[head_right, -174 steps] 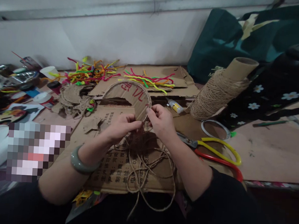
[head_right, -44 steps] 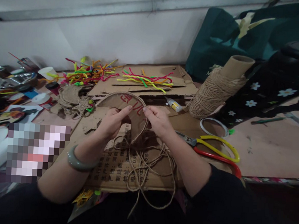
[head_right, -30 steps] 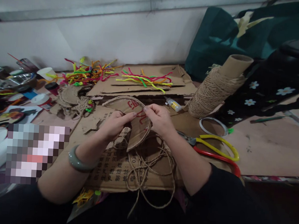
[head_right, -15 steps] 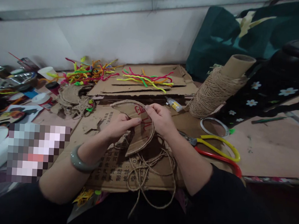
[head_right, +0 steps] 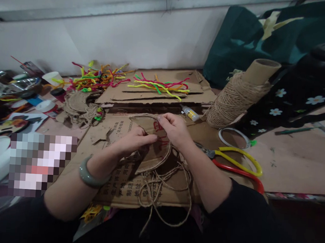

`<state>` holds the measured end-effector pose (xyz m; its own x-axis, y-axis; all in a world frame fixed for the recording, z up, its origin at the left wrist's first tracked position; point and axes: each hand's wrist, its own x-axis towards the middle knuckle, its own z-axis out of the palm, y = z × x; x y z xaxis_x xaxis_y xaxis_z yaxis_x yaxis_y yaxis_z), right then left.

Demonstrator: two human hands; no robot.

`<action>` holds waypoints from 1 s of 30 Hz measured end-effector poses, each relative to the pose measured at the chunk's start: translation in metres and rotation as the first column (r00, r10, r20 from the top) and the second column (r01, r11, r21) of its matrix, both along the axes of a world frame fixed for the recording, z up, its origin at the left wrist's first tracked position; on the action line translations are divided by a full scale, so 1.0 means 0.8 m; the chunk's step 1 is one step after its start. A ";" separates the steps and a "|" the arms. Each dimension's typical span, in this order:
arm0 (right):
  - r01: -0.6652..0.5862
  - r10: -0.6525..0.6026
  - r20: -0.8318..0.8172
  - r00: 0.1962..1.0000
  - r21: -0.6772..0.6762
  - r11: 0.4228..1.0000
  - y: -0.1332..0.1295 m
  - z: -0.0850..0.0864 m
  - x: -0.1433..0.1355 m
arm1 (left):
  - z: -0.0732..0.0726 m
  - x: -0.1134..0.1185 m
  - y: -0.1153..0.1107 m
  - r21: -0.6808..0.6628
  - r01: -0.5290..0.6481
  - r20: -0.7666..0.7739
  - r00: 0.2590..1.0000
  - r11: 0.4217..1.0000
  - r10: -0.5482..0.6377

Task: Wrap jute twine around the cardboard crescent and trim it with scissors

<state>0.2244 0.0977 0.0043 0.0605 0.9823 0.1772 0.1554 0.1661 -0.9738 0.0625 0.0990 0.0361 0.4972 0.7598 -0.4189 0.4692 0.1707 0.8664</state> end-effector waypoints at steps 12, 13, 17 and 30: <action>-0.012 0.012 -0.015 1.000 -0.020 1.000 -0.003 0.005 -0.003 | -0.004 -0.001 0.001 0.017 0.065 -0.018 0.998 0.998 -0.065; -0.006 0.006 -0.002 1.000 -0.016 1.000 -0.003 0.005 -0.003 | -0.004 -0.001 0.001 0.028 0.074 -0.041 0.997 0.997 -0.073; 0.024 -0.024 0.035 0.999 -0.009 1.000 -0.003 0.004 -0.001 | -0.005 -0.002 0.002 0.052 0.062 -0.019 0.998 0.997 -0.061; 0.050 -0.049 0.014 0.999 -0.086 0.995 -0.006 0.010 -0.002 | -0.010 -0.001 0.006 0.088 -0.028 0.122 0.992 0.996 0.017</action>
<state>0.2229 0.0927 0.0123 0.1074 0.9898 0.0933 0.1732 0.0738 -0.9821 0.0614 0.1037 0.0279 0.5221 0.8034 -0.2863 0.3570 0.0990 0.9288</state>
